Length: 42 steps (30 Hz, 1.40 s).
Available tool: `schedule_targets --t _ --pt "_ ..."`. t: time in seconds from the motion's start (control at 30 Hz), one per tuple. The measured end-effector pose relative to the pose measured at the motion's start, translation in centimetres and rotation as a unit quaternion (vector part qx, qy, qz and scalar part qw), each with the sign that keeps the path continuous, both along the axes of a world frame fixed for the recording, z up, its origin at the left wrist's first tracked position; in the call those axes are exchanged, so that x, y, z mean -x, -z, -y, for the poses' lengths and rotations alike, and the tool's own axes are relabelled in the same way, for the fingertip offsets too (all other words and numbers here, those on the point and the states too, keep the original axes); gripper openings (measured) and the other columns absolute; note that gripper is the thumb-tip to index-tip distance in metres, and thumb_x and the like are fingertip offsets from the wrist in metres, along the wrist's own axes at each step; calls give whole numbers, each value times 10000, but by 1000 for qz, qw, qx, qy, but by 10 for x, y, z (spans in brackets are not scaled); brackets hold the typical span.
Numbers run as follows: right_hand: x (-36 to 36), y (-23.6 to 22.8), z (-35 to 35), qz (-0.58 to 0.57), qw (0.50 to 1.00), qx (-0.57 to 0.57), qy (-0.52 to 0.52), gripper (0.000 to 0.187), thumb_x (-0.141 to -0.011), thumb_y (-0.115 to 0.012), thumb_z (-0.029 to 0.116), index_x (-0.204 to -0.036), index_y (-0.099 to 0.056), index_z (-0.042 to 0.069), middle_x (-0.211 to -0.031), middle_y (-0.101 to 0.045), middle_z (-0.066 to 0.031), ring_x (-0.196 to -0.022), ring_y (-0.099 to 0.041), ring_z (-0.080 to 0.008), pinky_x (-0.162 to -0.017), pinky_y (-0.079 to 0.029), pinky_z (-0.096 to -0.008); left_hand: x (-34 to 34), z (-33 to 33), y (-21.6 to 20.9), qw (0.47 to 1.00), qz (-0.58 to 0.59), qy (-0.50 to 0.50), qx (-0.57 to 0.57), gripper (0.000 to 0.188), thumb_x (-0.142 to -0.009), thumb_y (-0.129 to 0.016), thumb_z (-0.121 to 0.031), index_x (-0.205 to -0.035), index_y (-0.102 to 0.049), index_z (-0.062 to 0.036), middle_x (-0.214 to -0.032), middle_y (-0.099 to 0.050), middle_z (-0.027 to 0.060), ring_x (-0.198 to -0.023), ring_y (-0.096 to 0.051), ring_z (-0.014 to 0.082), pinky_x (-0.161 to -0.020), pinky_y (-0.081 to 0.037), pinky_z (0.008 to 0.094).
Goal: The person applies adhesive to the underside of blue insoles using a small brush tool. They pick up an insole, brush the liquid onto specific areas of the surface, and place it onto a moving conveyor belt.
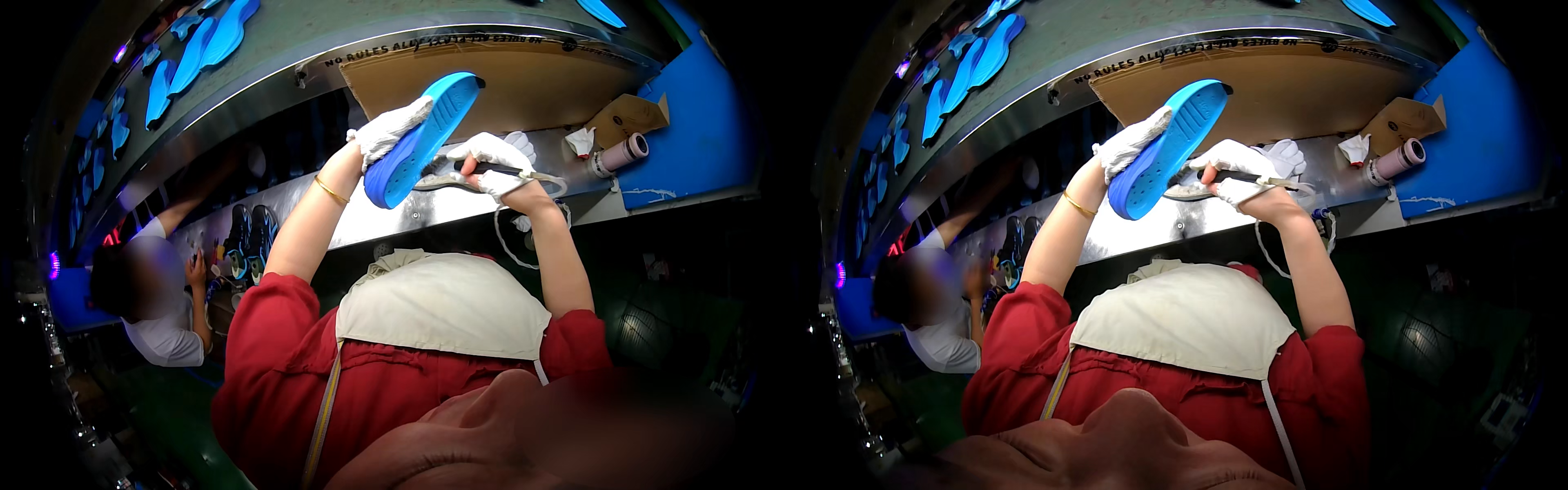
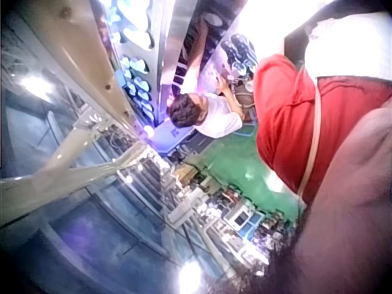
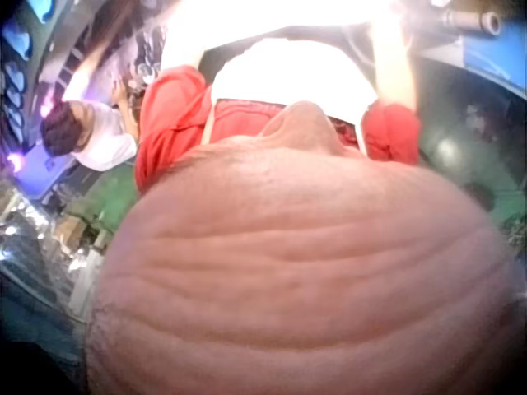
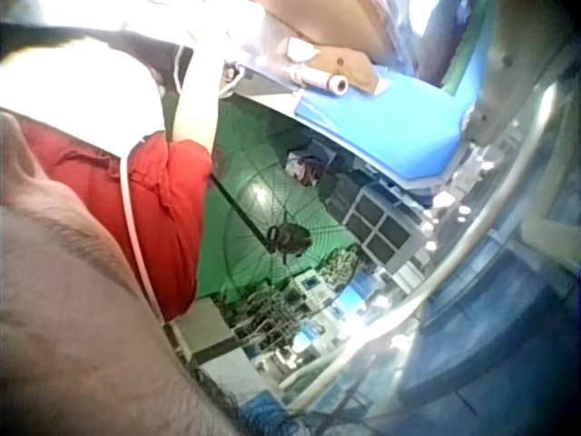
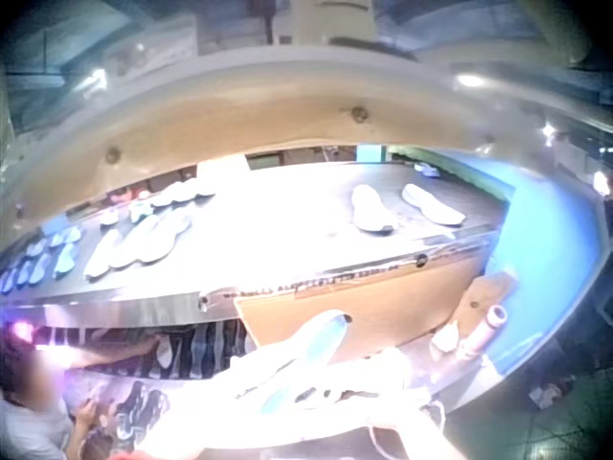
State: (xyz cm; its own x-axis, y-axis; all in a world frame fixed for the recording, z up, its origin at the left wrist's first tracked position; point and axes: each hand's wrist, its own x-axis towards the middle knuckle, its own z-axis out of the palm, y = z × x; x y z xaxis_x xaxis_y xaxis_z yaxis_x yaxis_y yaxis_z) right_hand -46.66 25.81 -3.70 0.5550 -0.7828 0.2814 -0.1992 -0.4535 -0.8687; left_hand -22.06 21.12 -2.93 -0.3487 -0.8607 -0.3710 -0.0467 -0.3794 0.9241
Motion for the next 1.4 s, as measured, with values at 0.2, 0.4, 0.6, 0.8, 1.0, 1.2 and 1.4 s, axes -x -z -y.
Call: schedule_targets --t 0.2,0.4,0.6,0.8,1.0,1.2,1.4 --pt "15 -17 -12 246 958 -147 6 150 -851 -721 7 -948 -615 50 -1081 -657 -67 -912 -611 -104 -812 -508 -238 -26 -14 11 912 -382 -42 146 983 -808 -562 -766 -1465 -357 -65 -1370 -526 193 -1259 -546 321 -1047 -489 492" --pt "-3 5 -18 249 956 -100 118 130 -859 -735 7 -966 -662 19 -1007 -713 -82 -874 -661 -108 -794 -539 -244 -19 -24 59 934 -355 39 18 924 -895 -391 -753 -1504 -348 -59 -1478 -441 201 -1331 -453 386 -1129 -313 565" --pt "-8 20 -7 261 942 -66 201 148 -873 -726 32 -967 -611 27 -870 -661 -36 -774 -621 -78 -706 -514 -219 6 -44 82 807 -566 -68 -152 568 -948 -579 -332 -1352 -501 60 -1278 -609 251 -1139 -623 395 -1040 -486 502" --pt "-29 11 5 181 929 149 286 183 -832 -737 -13 -949 -603 28 -799 -656 -48 -711 -643 -100 -664 -533 -240 49 -53 78 879 -470 -58 -57 696 -928 -595 -546 -1364 -497 -12 -1238 -633 171 -1103 -640 267 -954 -547 394" --pt "-31 5 -17 183 969 27 163 146 -874 -691 -21 -957 -577 21 -840 -664 -78 -741 -679 -102 -674 -553 -237 50 -51 83 874 -469 -90 -88 748 -895 -516 -694 -1300 -503 -65 -1136 -630 105 -969 -656 253 -868 -584 389" --pt "-36 6 -21 109 944 231 207 146 -841 -723 -20 -926 -616 32 -859 -648 -43 -767 -638 -104 -689 -530 -245 46 -43 84 876 -464 -125 -48 854 -895 -482 -719 -1432 -408 -60 -1320 -561 177 -1152 -590 330 -1003 -509 460" --pt "-41 12 -40 140 971 72 181 169 -799 -744 -19 -909 -626 34 -820 -625 -58 -727 -632 -119 -671 -521 -249 40 -35 80 886 -443 -135 5 945 -877 -397 -794 -1477 -381 -64 -1420 -511 199 -1252 -537 376 -1084 -430 518"
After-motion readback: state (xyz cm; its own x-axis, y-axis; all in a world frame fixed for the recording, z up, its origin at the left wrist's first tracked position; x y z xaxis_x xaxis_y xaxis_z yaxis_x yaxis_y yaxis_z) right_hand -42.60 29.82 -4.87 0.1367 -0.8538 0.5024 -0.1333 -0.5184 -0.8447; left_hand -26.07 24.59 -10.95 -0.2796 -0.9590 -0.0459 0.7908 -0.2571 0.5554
